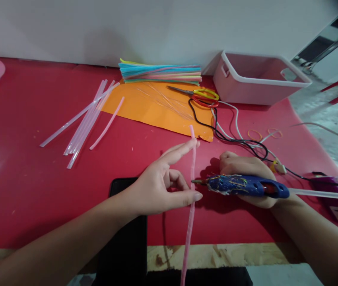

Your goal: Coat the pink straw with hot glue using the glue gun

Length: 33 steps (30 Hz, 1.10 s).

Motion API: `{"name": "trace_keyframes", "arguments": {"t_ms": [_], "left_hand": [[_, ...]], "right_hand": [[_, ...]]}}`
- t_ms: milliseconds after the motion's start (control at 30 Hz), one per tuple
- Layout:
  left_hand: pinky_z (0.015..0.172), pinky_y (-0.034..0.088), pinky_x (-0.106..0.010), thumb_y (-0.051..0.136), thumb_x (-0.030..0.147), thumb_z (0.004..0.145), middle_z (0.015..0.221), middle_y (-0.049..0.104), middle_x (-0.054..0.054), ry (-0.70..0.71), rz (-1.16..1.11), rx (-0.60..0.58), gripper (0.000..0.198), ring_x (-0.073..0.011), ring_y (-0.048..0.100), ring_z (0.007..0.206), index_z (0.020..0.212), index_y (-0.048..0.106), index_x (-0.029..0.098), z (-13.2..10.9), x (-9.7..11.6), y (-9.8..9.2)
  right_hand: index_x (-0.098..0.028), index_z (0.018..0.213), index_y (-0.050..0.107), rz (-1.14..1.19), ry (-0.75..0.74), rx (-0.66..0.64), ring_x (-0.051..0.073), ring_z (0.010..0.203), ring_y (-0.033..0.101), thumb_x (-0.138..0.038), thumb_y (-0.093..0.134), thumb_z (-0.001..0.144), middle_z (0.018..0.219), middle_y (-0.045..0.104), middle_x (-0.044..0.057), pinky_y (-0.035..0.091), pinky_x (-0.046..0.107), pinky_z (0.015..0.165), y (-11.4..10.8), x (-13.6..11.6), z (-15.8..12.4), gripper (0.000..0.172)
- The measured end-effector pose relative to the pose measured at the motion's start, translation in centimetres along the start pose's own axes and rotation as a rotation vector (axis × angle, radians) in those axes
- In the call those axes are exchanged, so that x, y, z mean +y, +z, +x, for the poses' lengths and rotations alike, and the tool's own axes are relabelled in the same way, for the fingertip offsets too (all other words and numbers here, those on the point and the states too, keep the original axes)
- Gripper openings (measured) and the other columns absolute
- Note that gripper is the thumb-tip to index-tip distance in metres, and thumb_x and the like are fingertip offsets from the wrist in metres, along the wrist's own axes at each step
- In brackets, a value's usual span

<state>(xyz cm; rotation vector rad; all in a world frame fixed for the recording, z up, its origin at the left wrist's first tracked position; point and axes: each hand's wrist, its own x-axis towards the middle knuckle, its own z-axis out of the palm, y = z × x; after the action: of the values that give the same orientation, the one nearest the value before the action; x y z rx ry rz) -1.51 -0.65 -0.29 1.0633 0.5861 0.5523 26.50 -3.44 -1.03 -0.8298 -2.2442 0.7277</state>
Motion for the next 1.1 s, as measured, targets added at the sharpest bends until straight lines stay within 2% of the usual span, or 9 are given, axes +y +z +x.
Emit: {"name": "trace_keyframes", "arguments": {"t_ms": [100,167,333,400,500,667,833,967,1100], "left_hand": [[0.071,0.058,-0.021,0.085,0.004,0.074,0.148,0.062,-0.017,-0.009,-0.003,-0.009,0.105,-0.0052,0.064,0.071,0.162,0.037,0.035,-0.02,0.01,-0.01],[0.072,0.058,-0.021,0.085,0.004,0.075,0.152,0.059,-0.018,-0.008,-0.002,-0.019,0.105,-0.0051,0.065,0.072,0.163,0.036,0.035,0.00,-0.02,-0.04],[0.069,0.059,-0.021,0.085,0.004,0.074,0.175,0.026,-0.013,0.038,0.015,-0.034,0.103,-0.0030,0.065,0.072,0.158,0.042,0.044,0.11,-0.04,-0.05],[0.068,0.058,-0.019,0.085,0.003,0.074,0.177,0.019,-0.009,0.051,0.031,-0.040,0.102,-0.0014,0.063,0.072,0.156,0.044,0.047,0.13,0.00,-0.04],[0.071,0.058,-0.019,0.085,0.005,0.075,0.177,0.020,-0.009,0.044,0.037,-0.045,0.102,-0.0008,0.062,0.073,0.158,0.041,0.046,0.08,-0.01,-0.02],[0.076,0.060,-0.023,0.085,0.007,0.076,0.173,0.028,-0.017,0.008,0.006,-0.027,0.104,-0.0022,0.063,0.072,0.162,0.035,0.039,-0.02,-0.06,0.04],[0.072,0.059,-0.022,0.085,0.004,0.075,0.170,0.035,-0.019,0.012,0.004,-0.027,0.106,-0.0036,0.065,0.073,0.162,0.036,0.037,-0.01,0.01,0.08],[0.071,0.059,-0.021,0.085,0.003,0.074,0.173,0.030,-0.018,0.028,0.013,-0.024,0.105,-0.0031,0.065,0.072,0.161,0.038,0.039,0.02,0.02,0.07],[0.071,0.058,-0.017,0.084,0.001,0.074,0.176,0.022,-0.010,0.071,0.040,-0.049,0.103,-0.0003,0.064,0.073,0.157,0.043,0.047,0.10,-0.14,-0.02]], "right_hand": [[-0.024,0.093,0.060,0.003,-0.001,-0.006,0.019,0.056,0.049,-0.050,0.049,0.101,0.067,0.061,0.001,0.037,0.039,0.062,-0.16,-0.14,0.01,0.029],[-0.024,0.092,0.060,-0.004,0.013,-0.008,0.019,0.057,0.049,-0.049,0.049,0.102,0.067,0.061,0.002,0.037,0.039,0.062,-0.18,-0.23,-0.01,0.030],[-0.025,0.091,0.060,0.000,0.010,-0.008,0.018,0.056,0.048,-0.052,0.049,0.101,0.067,0.060,0.000,0.038,0.039,0.064,-0.01,-0.31,0.11,0.031],[-0.025,0.092,0.059,0.007,0.003,-0.016,0.018,0.056,0.049,-0.053,0.048,0.102,0.067,0.061,0.000,0.039,0.039,0.065,0.08,-0.26,0.17,0.032],[-0.025,0.092,0.059,0.001,0.001,-0.013,0.018,0.057,0.050,-0.052,0.048,0.102,0.068,0.062,0.001,0.039,0.039,0.065,0.17,-0.14,0.16,0.031],[-0.024,0.092,0.060,-0.001,-0.004,0.003,0.018,0.057,0.049,-0.051,0.050,0.100,0.067,0.062,0.001,0.038,0.038,0.064,0.16,0.00,0.05,0.029],[-0.024,0.092,0.059,-0.001,-0.012,0.002,0.018,0.057,0.048,-0.050,0.051,0.100,0.067,0.060,0.000,0.037,0.038,0.064,0.00,0.03,0.00,0.028],[-0.023,0.090,0.059,-0.004,-0.009,0.010,0.017,0.057,0.047,-0.050,0.051,0.100,0.067,0.060,0.000,0.037,0.037,0.064,0.06,0.03,-0.06,0.030],[-0.023,0.090,0.061,0.006,-0.001,0.013,0.018,0.057,0.048,-0.051,0.050,0.100,0.067,0.061,0.001,0.037,0.037,0.064,0.31,0.12,-0.09,0.032]]}}
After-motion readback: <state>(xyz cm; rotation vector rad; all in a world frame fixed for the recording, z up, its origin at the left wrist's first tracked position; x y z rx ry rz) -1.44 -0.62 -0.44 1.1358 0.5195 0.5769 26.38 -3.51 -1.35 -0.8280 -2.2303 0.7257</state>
